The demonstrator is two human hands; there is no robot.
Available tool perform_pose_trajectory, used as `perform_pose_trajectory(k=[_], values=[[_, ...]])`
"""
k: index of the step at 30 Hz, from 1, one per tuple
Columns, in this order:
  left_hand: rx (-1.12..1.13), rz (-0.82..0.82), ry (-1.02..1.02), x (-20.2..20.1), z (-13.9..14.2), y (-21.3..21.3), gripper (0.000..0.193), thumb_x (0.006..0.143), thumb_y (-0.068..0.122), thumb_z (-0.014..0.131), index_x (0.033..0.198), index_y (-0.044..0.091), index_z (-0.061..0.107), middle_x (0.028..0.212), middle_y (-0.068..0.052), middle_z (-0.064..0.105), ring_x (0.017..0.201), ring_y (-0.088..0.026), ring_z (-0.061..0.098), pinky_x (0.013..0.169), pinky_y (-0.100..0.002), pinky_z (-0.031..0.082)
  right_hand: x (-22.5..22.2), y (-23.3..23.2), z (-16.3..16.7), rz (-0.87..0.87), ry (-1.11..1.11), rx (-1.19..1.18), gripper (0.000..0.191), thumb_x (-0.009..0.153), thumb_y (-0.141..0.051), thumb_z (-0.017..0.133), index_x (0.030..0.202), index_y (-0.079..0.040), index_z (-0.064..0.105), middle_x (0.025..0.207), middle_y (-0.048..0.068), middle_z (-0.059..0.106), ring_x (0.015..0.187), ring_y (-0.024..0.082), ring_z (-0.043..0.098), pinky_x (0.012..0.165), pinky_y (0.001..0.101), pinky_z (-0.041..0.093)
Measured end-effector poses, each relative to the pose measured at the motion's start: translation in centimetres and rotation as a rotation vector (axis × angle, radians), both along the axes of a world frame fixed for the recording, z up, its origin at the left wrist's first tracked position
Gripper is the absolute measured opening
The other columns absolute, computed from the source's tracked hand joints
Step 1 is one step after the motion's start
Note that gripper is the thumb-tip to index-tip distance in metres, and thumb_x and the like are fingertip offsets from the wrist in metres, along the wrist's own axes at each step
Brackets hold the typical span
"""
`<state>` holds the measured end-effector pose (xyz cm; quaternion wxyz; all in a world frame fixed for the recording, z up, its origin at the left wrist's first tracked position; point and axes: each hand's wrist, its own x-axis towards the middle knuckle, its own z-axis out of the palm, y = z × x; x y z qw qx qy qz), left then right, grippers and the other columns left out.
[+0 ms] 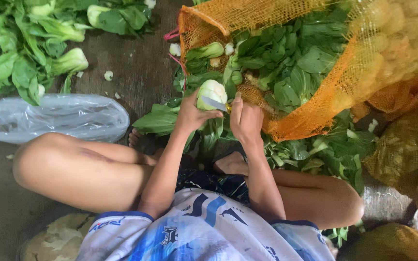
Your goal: The person sits on the floor and uses a knife to trim the root ends of bok choy. They handle the vegetables one at a time, cutting the base and placing the trimmed pieces into an orange mesh bag.
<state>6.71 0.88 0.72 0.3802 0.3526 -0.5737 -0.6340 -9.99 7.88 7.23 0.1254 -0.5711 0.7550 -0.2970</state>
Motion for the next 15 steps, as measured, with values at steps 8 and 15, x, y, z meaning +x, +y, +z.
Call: perform_pose_trajectory(k=[8,15], values=[[-0.075,0.062,-0.156,-0.3,1.5,0.8,0.076,0.067,0.038,0.097,0.127,0.002,0.066,0.105,-0.008,0.080,0.098,-0.014,0.076,0.087,-0.033,0.060,-0.3,1.0,0.3,0.004,-0.028,-0.017,0.047,0.108,-0.028,0.041,0.083,-0.003,0.073,0.064,0.023,0.061,0.061,0.045,0.060,0.059,0.0537,0.046],[-0.257,0.055,-0.240,0.2,2.0,0.7,0.083,0.060,0.049,0.097,0.121,0.002,0.068,0.100,-0.009,0.079,0.095,-0.016,0.078,0.084,-0.035,0.061,-1.3,1.7,-2.3,-0.006,-0.058,0.022,0.047,0.106,-0.026,0.040,0.083,-0.001,0.072,0.062,0.023,0.060,0.058,0.044,0.060,0.061,0.0539,0.046]])
